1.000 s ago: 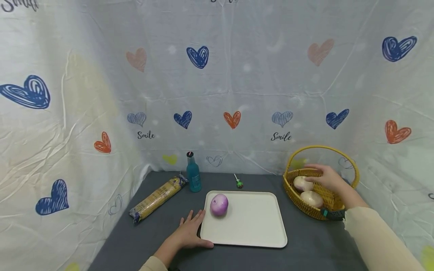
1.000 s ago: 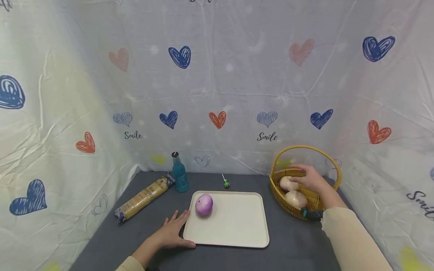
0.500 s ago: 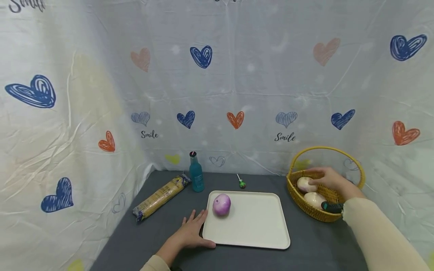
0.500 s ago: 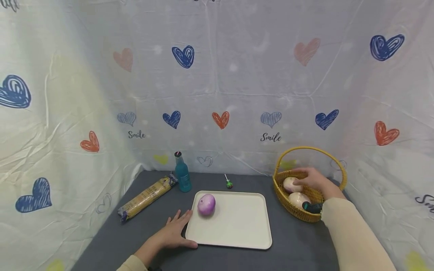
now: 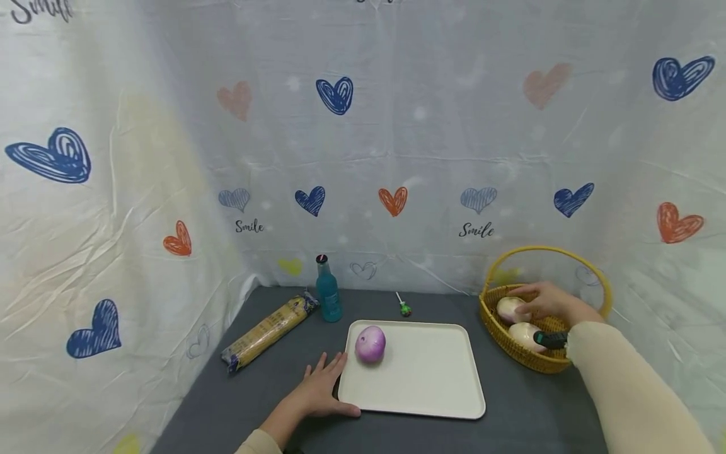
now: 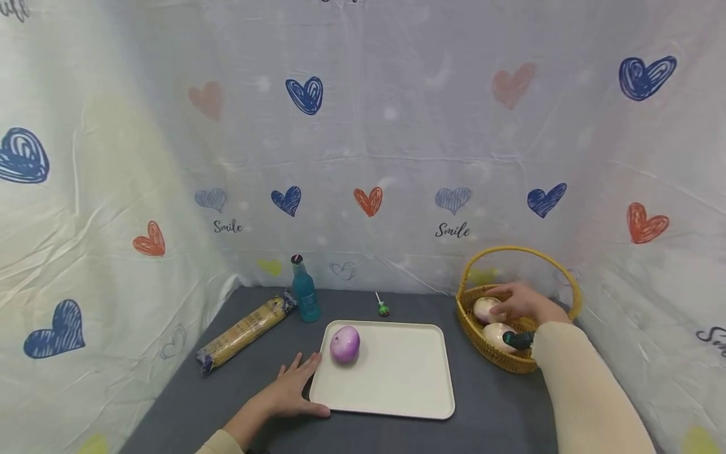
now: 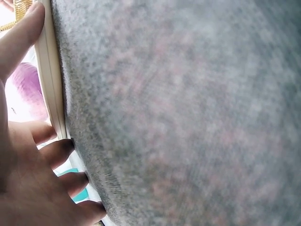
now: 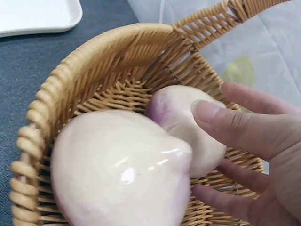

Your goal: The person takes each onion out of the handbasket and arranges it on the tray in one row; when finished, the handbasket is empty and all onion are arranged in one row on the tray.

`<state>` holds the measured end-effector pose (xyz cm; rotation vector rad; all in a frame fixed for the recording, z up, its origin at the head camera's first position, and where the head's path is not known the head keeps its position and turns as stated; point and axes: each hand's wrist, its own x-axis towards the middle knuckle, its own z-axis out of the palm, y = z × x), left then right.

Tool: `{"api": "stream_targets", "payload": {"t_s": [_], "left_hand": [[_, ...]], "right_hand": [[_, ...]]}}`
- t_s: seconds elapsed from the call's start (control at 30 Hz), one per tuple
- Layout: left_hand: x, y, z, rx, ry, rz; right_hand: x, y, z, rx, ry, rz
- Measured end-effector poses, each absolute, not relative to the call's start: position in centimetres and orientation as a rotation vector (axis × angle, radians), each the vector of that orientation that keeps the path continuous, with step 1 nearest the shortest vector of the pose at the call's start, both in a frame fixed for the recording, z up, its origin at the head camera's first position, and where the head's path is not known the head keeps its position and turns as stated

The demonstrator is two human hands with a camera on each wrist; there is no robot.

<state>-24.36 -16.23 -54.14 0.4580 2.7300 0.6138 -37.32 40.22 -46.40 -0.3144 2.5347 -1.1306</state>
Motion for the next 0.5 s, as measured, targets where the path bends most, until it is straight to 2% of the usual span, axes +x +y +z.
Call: {"api": "stream_targets", "payload": {"t_s": [0.5], "left_hand": [[-24.3,-16.3,-54.2,0.443,2.714,0.629]], "right_hand": [[-36.8,38.9,-46.8,-0.303,2.607,-1.094]]}}
